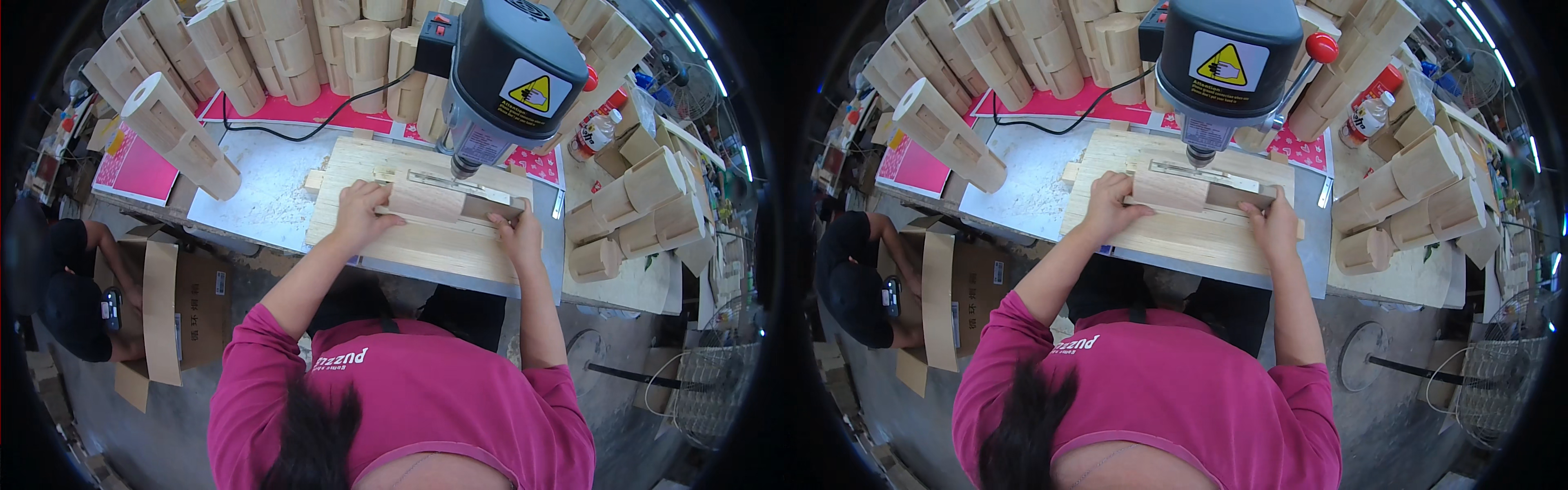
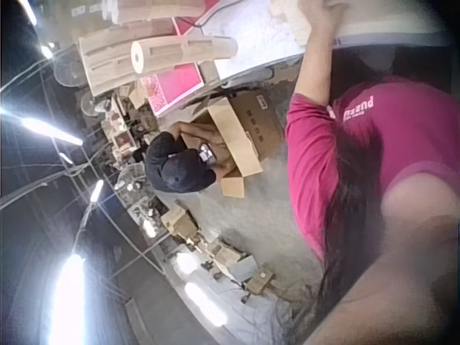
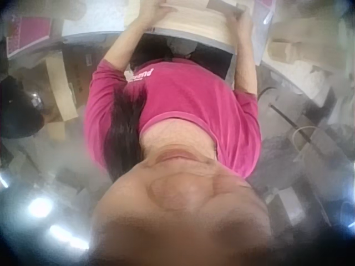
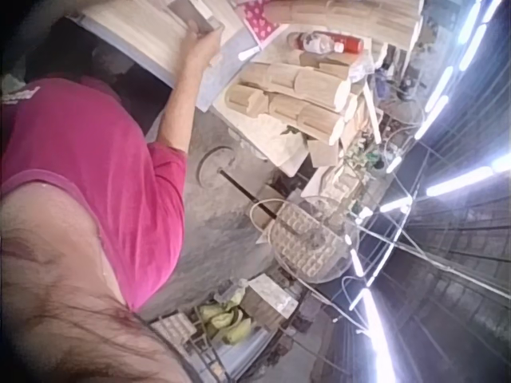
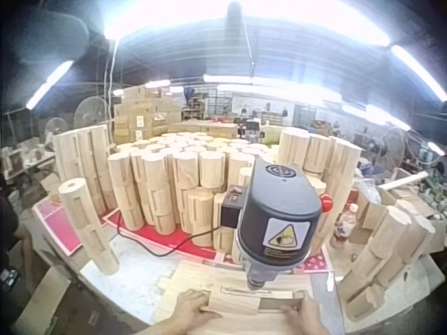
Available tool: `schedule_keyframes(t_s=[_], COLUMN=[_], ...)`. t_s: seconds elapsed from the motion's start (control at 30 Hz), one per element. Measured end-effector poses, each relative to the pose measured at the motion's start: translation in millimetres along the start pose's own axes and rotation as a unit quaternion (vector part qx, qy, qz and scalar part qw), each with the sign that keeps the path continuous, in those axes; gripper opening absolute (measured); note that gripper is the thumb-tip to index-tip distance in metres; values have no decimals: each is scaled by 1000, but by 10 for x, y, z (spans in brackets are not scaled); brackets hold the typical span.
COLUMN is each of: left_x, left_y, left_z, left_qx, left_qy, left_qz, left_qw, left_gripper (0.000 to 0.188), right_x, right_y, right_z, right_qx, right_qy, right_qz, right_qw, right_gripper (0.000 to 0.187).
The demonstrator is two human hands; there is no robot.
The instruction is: Drilling holes into large wooden cylinders using a vertical drill press.
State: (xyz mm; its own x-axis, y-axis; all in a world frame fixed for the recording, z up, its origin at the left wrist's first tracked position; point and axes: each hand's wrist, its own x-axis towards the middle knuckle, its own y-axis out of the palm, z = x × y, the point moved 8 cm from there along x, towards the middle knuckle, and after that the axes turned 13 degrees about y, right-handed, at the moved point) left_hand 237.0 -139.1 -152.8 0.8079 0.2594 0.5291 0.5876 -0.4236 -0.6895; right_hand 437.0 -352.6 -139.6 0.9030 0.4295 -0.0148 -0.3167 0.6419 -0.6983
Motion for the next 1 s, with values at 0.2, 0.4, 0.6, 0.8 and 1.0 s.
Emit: schedule_keyframes(t_s=[0.2,0.4,0.6,0.8,1.0], left_x=[62,72,84,81,43], left_y=[15,11,-46,-46,-18], left_z=[81,59,-31,-55,16], left_qx=[-63,-41,-11,-11,-14], left_qy=[62,81,82,81,68], left_qz=[43,45,46,46,56], left_qw=[995,995,996,996,996], left_gripper=[50,49,49,49,47], right_x=[-64,6,343,598,-271], right_y=[-53,-207,-1542,-1275,-1391], right_z=[226,390,1618,2049,2126], right_qx=[-48,-125,184,163,-14], right_qy=[5,-56,-215,-217,-284], right_qz=[22,202,-70,-10,-188], right_qw=[999,970,957,963,940], right_gripper=[46,47,31,33,21])
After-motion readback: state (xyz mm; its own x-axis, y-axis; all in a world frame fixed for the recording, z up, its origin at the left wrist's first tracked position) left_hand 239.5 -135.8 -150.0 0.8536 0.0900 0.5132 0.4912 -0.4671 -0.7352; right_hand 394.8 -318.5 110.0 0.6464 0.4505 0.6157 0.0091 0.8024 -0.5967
